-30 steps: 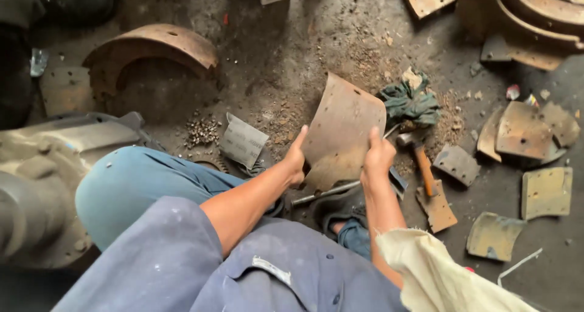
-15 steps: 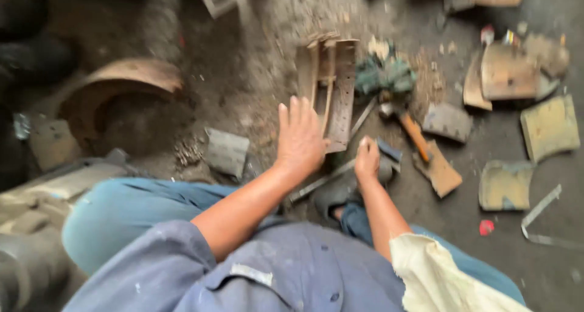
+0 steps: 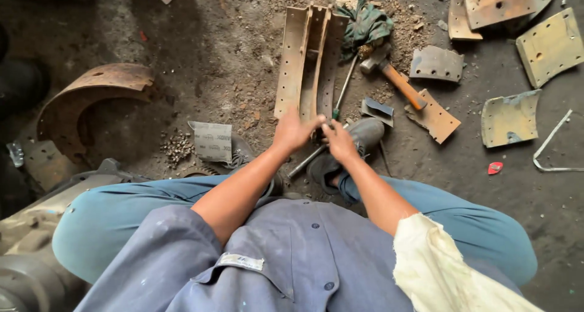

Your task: Removing rivets and cleaning a brake shoe component using a hammer, punch, and file.

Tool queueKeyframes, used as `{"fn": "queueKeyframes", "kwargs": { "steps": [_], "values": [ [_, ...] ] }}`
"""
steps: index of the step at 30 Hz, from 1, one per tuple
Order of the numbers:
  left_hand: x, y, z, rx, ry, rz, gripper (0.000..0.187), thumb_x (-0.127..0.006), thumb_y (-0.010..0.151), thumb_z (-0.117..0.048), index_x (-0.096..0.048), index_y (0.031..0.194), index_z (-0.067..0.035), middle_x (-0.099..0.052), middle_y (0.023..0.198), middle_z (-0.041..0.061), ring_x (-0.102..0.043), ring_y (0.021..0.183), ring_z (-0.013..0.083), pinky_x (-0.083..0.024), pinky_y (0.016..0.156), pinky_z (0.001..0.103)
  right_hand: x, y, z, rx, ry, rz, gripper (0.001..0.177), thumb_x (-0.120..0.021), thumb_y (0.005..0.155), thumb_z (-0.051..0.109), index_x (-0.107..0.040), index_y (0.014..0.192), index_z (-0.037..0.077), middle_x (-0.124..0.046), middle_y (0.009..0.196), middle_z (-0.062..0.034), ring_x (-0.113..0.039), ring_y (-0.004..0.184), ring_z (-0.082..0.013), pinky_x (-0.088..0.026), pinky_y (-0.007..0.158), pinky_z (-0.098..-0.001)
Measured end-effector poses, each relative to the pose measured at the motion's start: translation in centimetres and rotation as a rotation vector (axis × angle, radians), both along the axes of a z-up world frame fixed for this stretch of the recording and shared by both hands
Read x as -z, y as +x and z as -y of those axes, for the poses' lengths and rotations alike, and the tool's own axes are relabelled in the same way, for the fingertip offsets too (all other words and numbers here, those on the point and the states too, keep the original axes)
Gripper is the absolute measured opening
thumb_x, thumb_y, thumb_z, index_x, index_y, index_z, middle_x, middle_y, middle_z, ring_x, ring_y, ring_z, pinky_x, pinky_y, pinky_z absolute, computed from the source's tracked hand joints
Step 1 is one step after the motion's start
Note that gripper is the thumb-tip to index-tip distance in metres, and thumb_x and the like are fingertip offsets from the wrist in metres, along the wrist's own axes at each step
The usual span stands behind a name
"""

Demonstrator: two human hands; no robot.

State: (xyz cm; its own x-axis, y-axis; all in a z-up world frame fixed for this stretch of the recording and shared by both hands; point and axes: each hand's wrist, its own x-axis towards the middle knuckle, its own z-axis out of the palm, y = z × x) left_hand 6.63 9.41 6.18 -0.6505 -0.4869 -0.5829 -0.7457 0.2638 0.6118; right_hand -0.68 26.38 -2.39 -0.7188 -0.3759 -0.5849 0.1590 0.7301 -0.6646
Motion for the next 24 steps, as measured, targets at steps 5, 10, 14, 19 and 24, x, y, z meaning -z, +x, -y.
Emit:
{"fn": "queueKeyframes", "kwargs": {
  "steps": [5,10,14,19,24],
  "values": [
    [2.9,3.0,0.7,0.035,0.008,-0.106,0.091,-0.077,0.091,-0.063,-0.048,0.15,0.001,-0.061,0.138,0.032,-0.06,0.129,0.0442,-0.047,0.109,0.048,-0.6,1.6,2.7,0.452,-0.376,0.687,0.047,-0.054,0.104,0.038,-0.051,0.139,0.007,-0.06,0.109,-0.0128,-0.063,0.094,-0.0224,-0.058,0.086,-0.0405],
    [-2.3,4.1,3.3,0.342,-0.087,-0.299,0.12,-0.094,0.05,-0.049,-0.042,0.152,-0.015,-0.059,0.142,0.02,-0.053,0.129,0.0398,-0.043,0.108,0.046,-3.2,0.4,3.8,0.472,-0.414,0.732,0.049,-0.053,0.1,0.036,-0.06,0.13,-0.001,-0.071,0.105,-0.0104,-0.068,0.09,-0.0229,-0.057,0.078,-0.0401],
    [0.3,1.6,4.4,0.337,-0.341,-0.606,0.102,-0.095,0.064,-0.047,-0.048,0.148,-0.012,-0.05,0.151,0.027,-0.046,0.138,0.044,-0.039,0.111,0.05,-6.2,-1.9,3.7,0.53,-0.453,0.744,0.051,-0.054,0.102,0.042,-0.057,0.131,-0.001,-0.071,0.099,-0.0141,-0.07,0.089,-0.0233,-0.057,0.081,-0.0361],
    [3.1,-0.5,5.2,0.369,-0.187,-0.604,0.084,-0.088,0.07,-0.053,-0.051,0.13,-0.006,-0.063,0.121,0.019,-0.06,0.115,0.0418,-0.049,0.101,0.047,-7.9,-3.8,2.4,0.348,-0.533,0.781,0.06,-0.055,0.1,0.042,-0.055,0.136,-0.006,-0.073,0.1,-0.0166,-0.073,0.088,-0.0273,-0.059,0.078,-0.0405],
    [3.5,-0.9,6.0,0.362,-0.199,-0.723,0.07,-0.079,0.085,-0.047,-0.051,0.132,-0.003,-0.065,0.118,0.019,-0.063,0.109,0.0425,-0.051,0.094,0.048,-7.6,-4.5,2.8,0.281,-0.579,0.787,0.06,-0.054,0.098,0.043,-0.056,0.143,0.003,-0.075,0.1,-0.0136,-0.073,0.09,-0.0232,-0.06,0.083,-0.0381]
  ]
}}
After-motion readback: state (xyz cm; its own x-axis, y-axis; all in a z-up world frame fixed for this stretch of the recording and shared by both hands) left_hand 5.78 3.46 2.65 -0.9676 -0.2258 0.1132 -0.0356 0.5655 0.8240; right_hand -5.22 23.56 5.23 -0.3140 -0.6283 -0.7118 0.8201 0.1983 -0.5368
